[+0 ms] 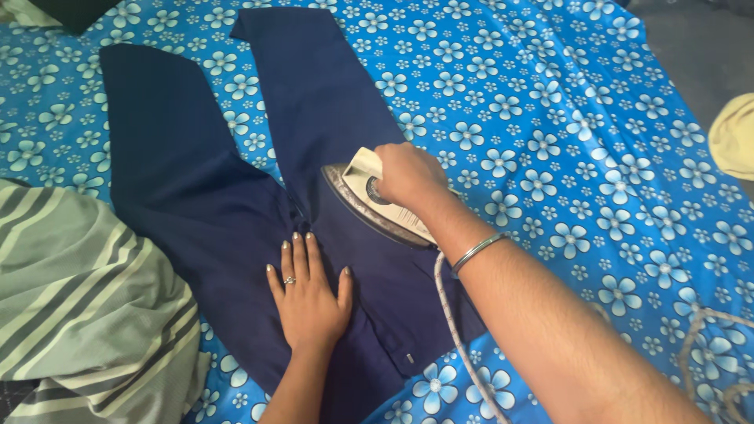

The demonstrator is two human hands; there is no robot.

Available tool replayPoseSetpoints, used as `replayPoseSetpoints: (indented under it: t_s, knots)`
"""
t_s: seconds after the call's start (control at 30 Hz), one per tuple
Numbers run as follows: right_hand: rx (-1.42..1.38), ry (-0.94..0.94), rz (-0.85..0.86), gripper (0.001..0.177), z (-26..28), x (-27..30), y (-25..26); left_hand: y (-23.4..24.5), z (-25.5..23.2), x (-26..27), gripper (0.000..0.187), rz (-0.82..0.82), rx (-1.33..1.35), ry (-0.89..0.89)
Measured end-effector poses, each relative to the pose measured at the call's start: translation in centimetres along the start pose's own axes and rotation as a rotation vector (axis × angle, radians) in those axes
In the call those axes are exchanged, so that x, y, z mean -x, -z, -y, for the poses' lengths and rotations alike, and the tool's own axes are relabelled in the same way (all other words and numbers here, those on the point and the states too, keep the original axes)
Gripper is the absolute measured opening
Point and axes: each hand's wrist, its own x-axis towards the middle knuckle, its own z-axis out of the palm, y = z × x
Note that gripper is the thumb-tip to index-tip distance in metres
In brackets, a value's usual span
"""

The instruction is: The person unfolds a pair of dark blue trousers on a floral-patterned tablecloth and irons them with a handheld electric iron. They smooth the fabric with one hand while moving the iron back and forth over the legs and crotch area.

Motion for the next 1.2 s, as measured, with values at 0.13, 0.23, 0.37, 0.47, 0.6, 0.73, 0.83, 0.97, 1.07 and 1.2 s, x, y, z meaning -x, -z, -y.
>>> replayPoseSetpoints:
  t_s: [0.13, 0.23, 0.37, 0.47, 0.6, 0.73, 0.83, 0.97, 1.07, 1.2]
  knots:
    - [-0.043, 0.072, 0.005, 0.033, -0.6, -0.8, 0.1, 0.1, 0.0, -0.1, 0.080, 0.011, 0.013, 0.009]
    - [-0.047, 0.200, 0.089, 0.037, -0.5, -0.4, 0.2, 0.2, 0.0, 0.0, 0.080, 0.015, 0.005, 0.009]
    - [-0.059, 0.193, 0.068, 0.035, -0.5, 0.7, -0.1, -0.1, 0.1, 0.1, 0.079, -0.024, -0.001, -0.007]
    - [-0.063, 0.116, 0.019, 0.031, -0.1, 1.3, -0.2, -0.3, 0.1, 0.1, 0.078, -0.016, -0.026, -0.001]
    - [-0.051, -0.023, 0.038, 0.028, 0.9, 0.8, 0.4, -0.3, -0.1, 0.2, 0.079, -0.014, -0.035, -0.002]
    - [-0.054, -0.078, 0.024, 0.028, 1.2, -0.7, 0.5, -0.2, 0.0, 0.1, 0.078, -0.016, -0.028, 0.001]
    - [-0.046, -0.095, -0.030, 0.025, 1.7, -1.9, -0.1, -0.1, 0.0, 0.0, 0.078, -0.011, -0.021, 0.005]
    - [-0.040, -0.047, 0.005, 0.027, 1.4, -2.5, -0.3, -0.1, -0.1, 0.0, 0.079, -0.017, -0.017, 0.007]
    - [-0.027, 0.089, 0.051, 0.031, 0.8, -1.9, 0.0, 0.0, -0.1, 0.0, 0.079, 0.004, -0.023, 0.013]
    - [-0.039, 0.227, 0.110, 0.032, 0.0, -0.2, -0.1, 0.0, 0.0, 0.0, 0.080, 0.013, -0.032, 0.013]
